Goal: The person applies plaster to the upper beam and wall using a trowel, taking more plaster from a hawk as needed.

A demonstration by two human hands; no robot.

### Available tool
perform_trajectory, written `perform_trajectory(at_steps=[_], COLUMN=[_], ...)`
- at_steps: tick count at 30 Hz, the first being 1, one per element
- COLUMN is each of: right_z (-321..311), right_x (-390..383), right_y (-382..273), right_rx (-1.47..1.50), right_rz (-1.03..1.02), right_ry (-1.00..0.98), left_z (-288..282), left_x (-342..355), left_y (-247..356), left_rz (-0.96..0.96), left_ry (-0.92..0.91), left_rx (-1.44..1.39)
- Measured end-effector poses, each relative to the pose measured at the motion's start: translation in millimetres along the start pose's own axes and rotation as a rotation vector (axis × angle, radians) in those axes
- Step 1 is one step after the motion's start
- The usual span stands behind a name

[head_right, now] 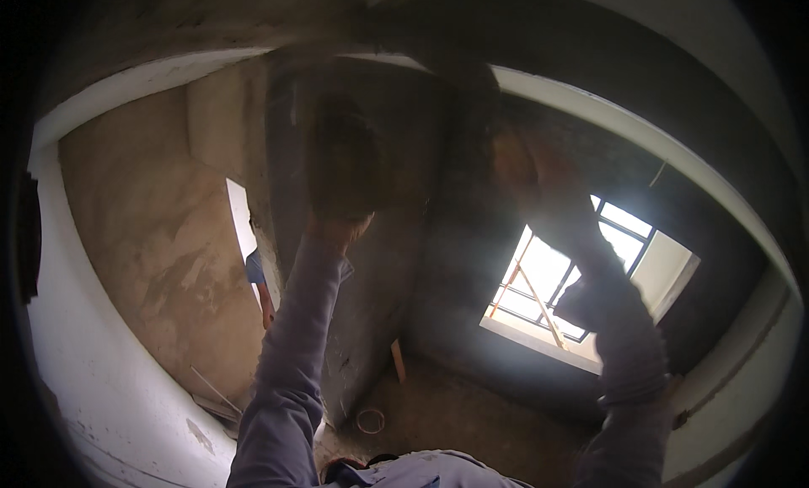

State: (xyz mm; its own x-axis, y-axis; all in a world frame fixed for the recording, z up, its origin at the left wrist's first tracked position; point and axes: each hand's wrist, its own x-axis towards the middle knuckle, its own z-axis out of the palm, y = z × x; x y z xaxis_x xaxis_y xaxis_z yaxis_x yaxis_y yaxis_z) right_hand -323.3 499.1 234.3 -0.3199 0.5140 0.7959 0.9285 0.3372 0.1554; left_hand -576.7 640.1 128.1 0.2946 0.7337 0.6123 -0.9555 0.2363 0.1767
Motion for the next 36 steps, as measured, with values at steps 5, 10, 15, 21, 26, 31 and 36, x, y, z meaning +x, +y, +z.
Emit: perform_trajectory(at_steps=[5, 10, 15, 21, 26, 31, 36], right_z=[-63, -100, -119, -118, -85, -68, -58], right_x=[72, 126, 106, 56, 95, 124, 150], right_y=[12, -49, -40, 20, -15, -10, 16], right_rx=[-0.147, -0.220, -0.259, -0.691, -0.701, -0.789, -0.846], right_rz=[-0.103, 0.397, 0.307, -0.345, -0.364, -0.546, -0.661], right_ry=[-0.177, -0.475, -0.426, -0.080, -0.179, -0.184, -0.051], left_z=[67, 64, 68, 82, 83, 65, 43], left_x=[34, 54, 57, 46, 31, 31, 46], left_y=[-15, -17, -21, -19, -19, -26, -42], left_rz=[0.019, 0.035, 0.044, 0.042, 0.007, -0.026, -0.004], left_ry=[0.307, 0.182, 0.141, 0.099, 0.124, 0.060, -0.118], left_rx=[0.132, 0.218, 0.237, 0.183, 0.140, 0.155, 0.192])
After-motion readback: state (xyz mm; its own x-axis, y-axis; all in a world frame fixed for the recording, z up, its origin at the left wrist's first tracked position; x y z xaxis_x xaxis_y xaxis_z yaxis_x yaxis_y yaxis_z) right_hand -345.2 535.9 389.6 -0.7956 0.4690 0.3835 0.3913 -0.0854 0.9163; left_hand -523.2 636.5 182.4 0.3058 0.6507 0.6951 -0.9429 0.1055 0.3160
